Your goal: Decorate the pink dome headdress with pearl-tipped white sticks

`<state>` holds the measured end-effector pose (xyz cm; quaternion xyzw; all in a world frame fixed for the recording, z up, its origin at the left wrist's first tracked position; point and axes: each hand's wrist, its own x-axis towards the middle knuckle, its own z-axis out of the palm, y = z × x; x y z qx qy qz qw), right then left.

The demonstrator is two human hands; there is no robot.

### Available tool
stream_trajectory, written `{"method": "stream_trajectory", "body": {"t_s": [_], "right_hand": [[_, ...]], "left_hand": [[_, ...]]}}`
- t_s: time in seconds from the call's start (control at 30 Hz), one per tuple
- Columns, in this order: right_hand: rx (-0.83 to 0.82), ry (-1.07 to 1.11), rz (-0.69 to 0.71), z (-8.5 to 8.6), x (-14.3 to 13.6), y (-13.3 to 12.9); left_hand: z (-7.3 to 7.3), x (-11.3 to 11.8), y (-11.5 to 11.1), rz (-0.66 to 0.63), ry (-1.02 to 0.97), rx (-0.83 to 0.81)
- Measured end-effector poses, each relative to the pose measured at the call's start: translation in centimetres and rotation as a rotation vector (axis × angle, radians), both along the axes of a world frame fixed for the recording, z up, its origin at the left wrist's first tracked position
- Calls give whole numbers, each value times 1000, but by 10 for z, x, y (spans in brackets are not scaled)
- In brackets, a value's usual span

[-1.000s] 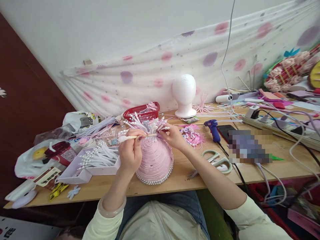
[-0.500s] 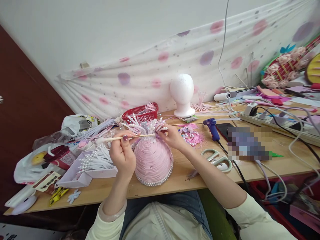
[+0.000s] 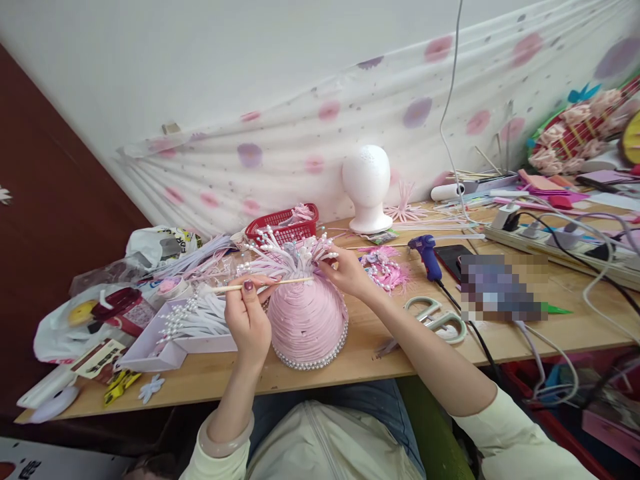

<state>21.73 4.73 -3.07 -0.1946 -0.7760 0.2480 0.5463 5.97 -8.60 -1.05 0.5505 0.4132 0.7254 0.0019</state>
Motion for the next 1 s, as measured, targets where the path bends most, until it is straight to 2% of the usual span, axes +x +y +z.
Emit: {"method": "stream_trajectory", "body": {"t_s": [0.2, 0.4, 0.63, 0.8, 1.0], "right_hand": [[11, -15, -11, 1, 1, -1], [-2, -23, -18, -2, 2, 0], [-10, -26, -36, -5, 2, 2], [5, -46, -49, -2, 4, -2], [-6, -40, -46, -1, 4, -3]], "left_hand": [[-25, 11, -8, 49, -130, 96], [-37, 18, -9, 68, -157, 133], [-36, 16, -8, 115, -107, 95], [-28, 21, -9, 88, -160, 105], [-29, 22, -12, 91, -218, 98]]}}
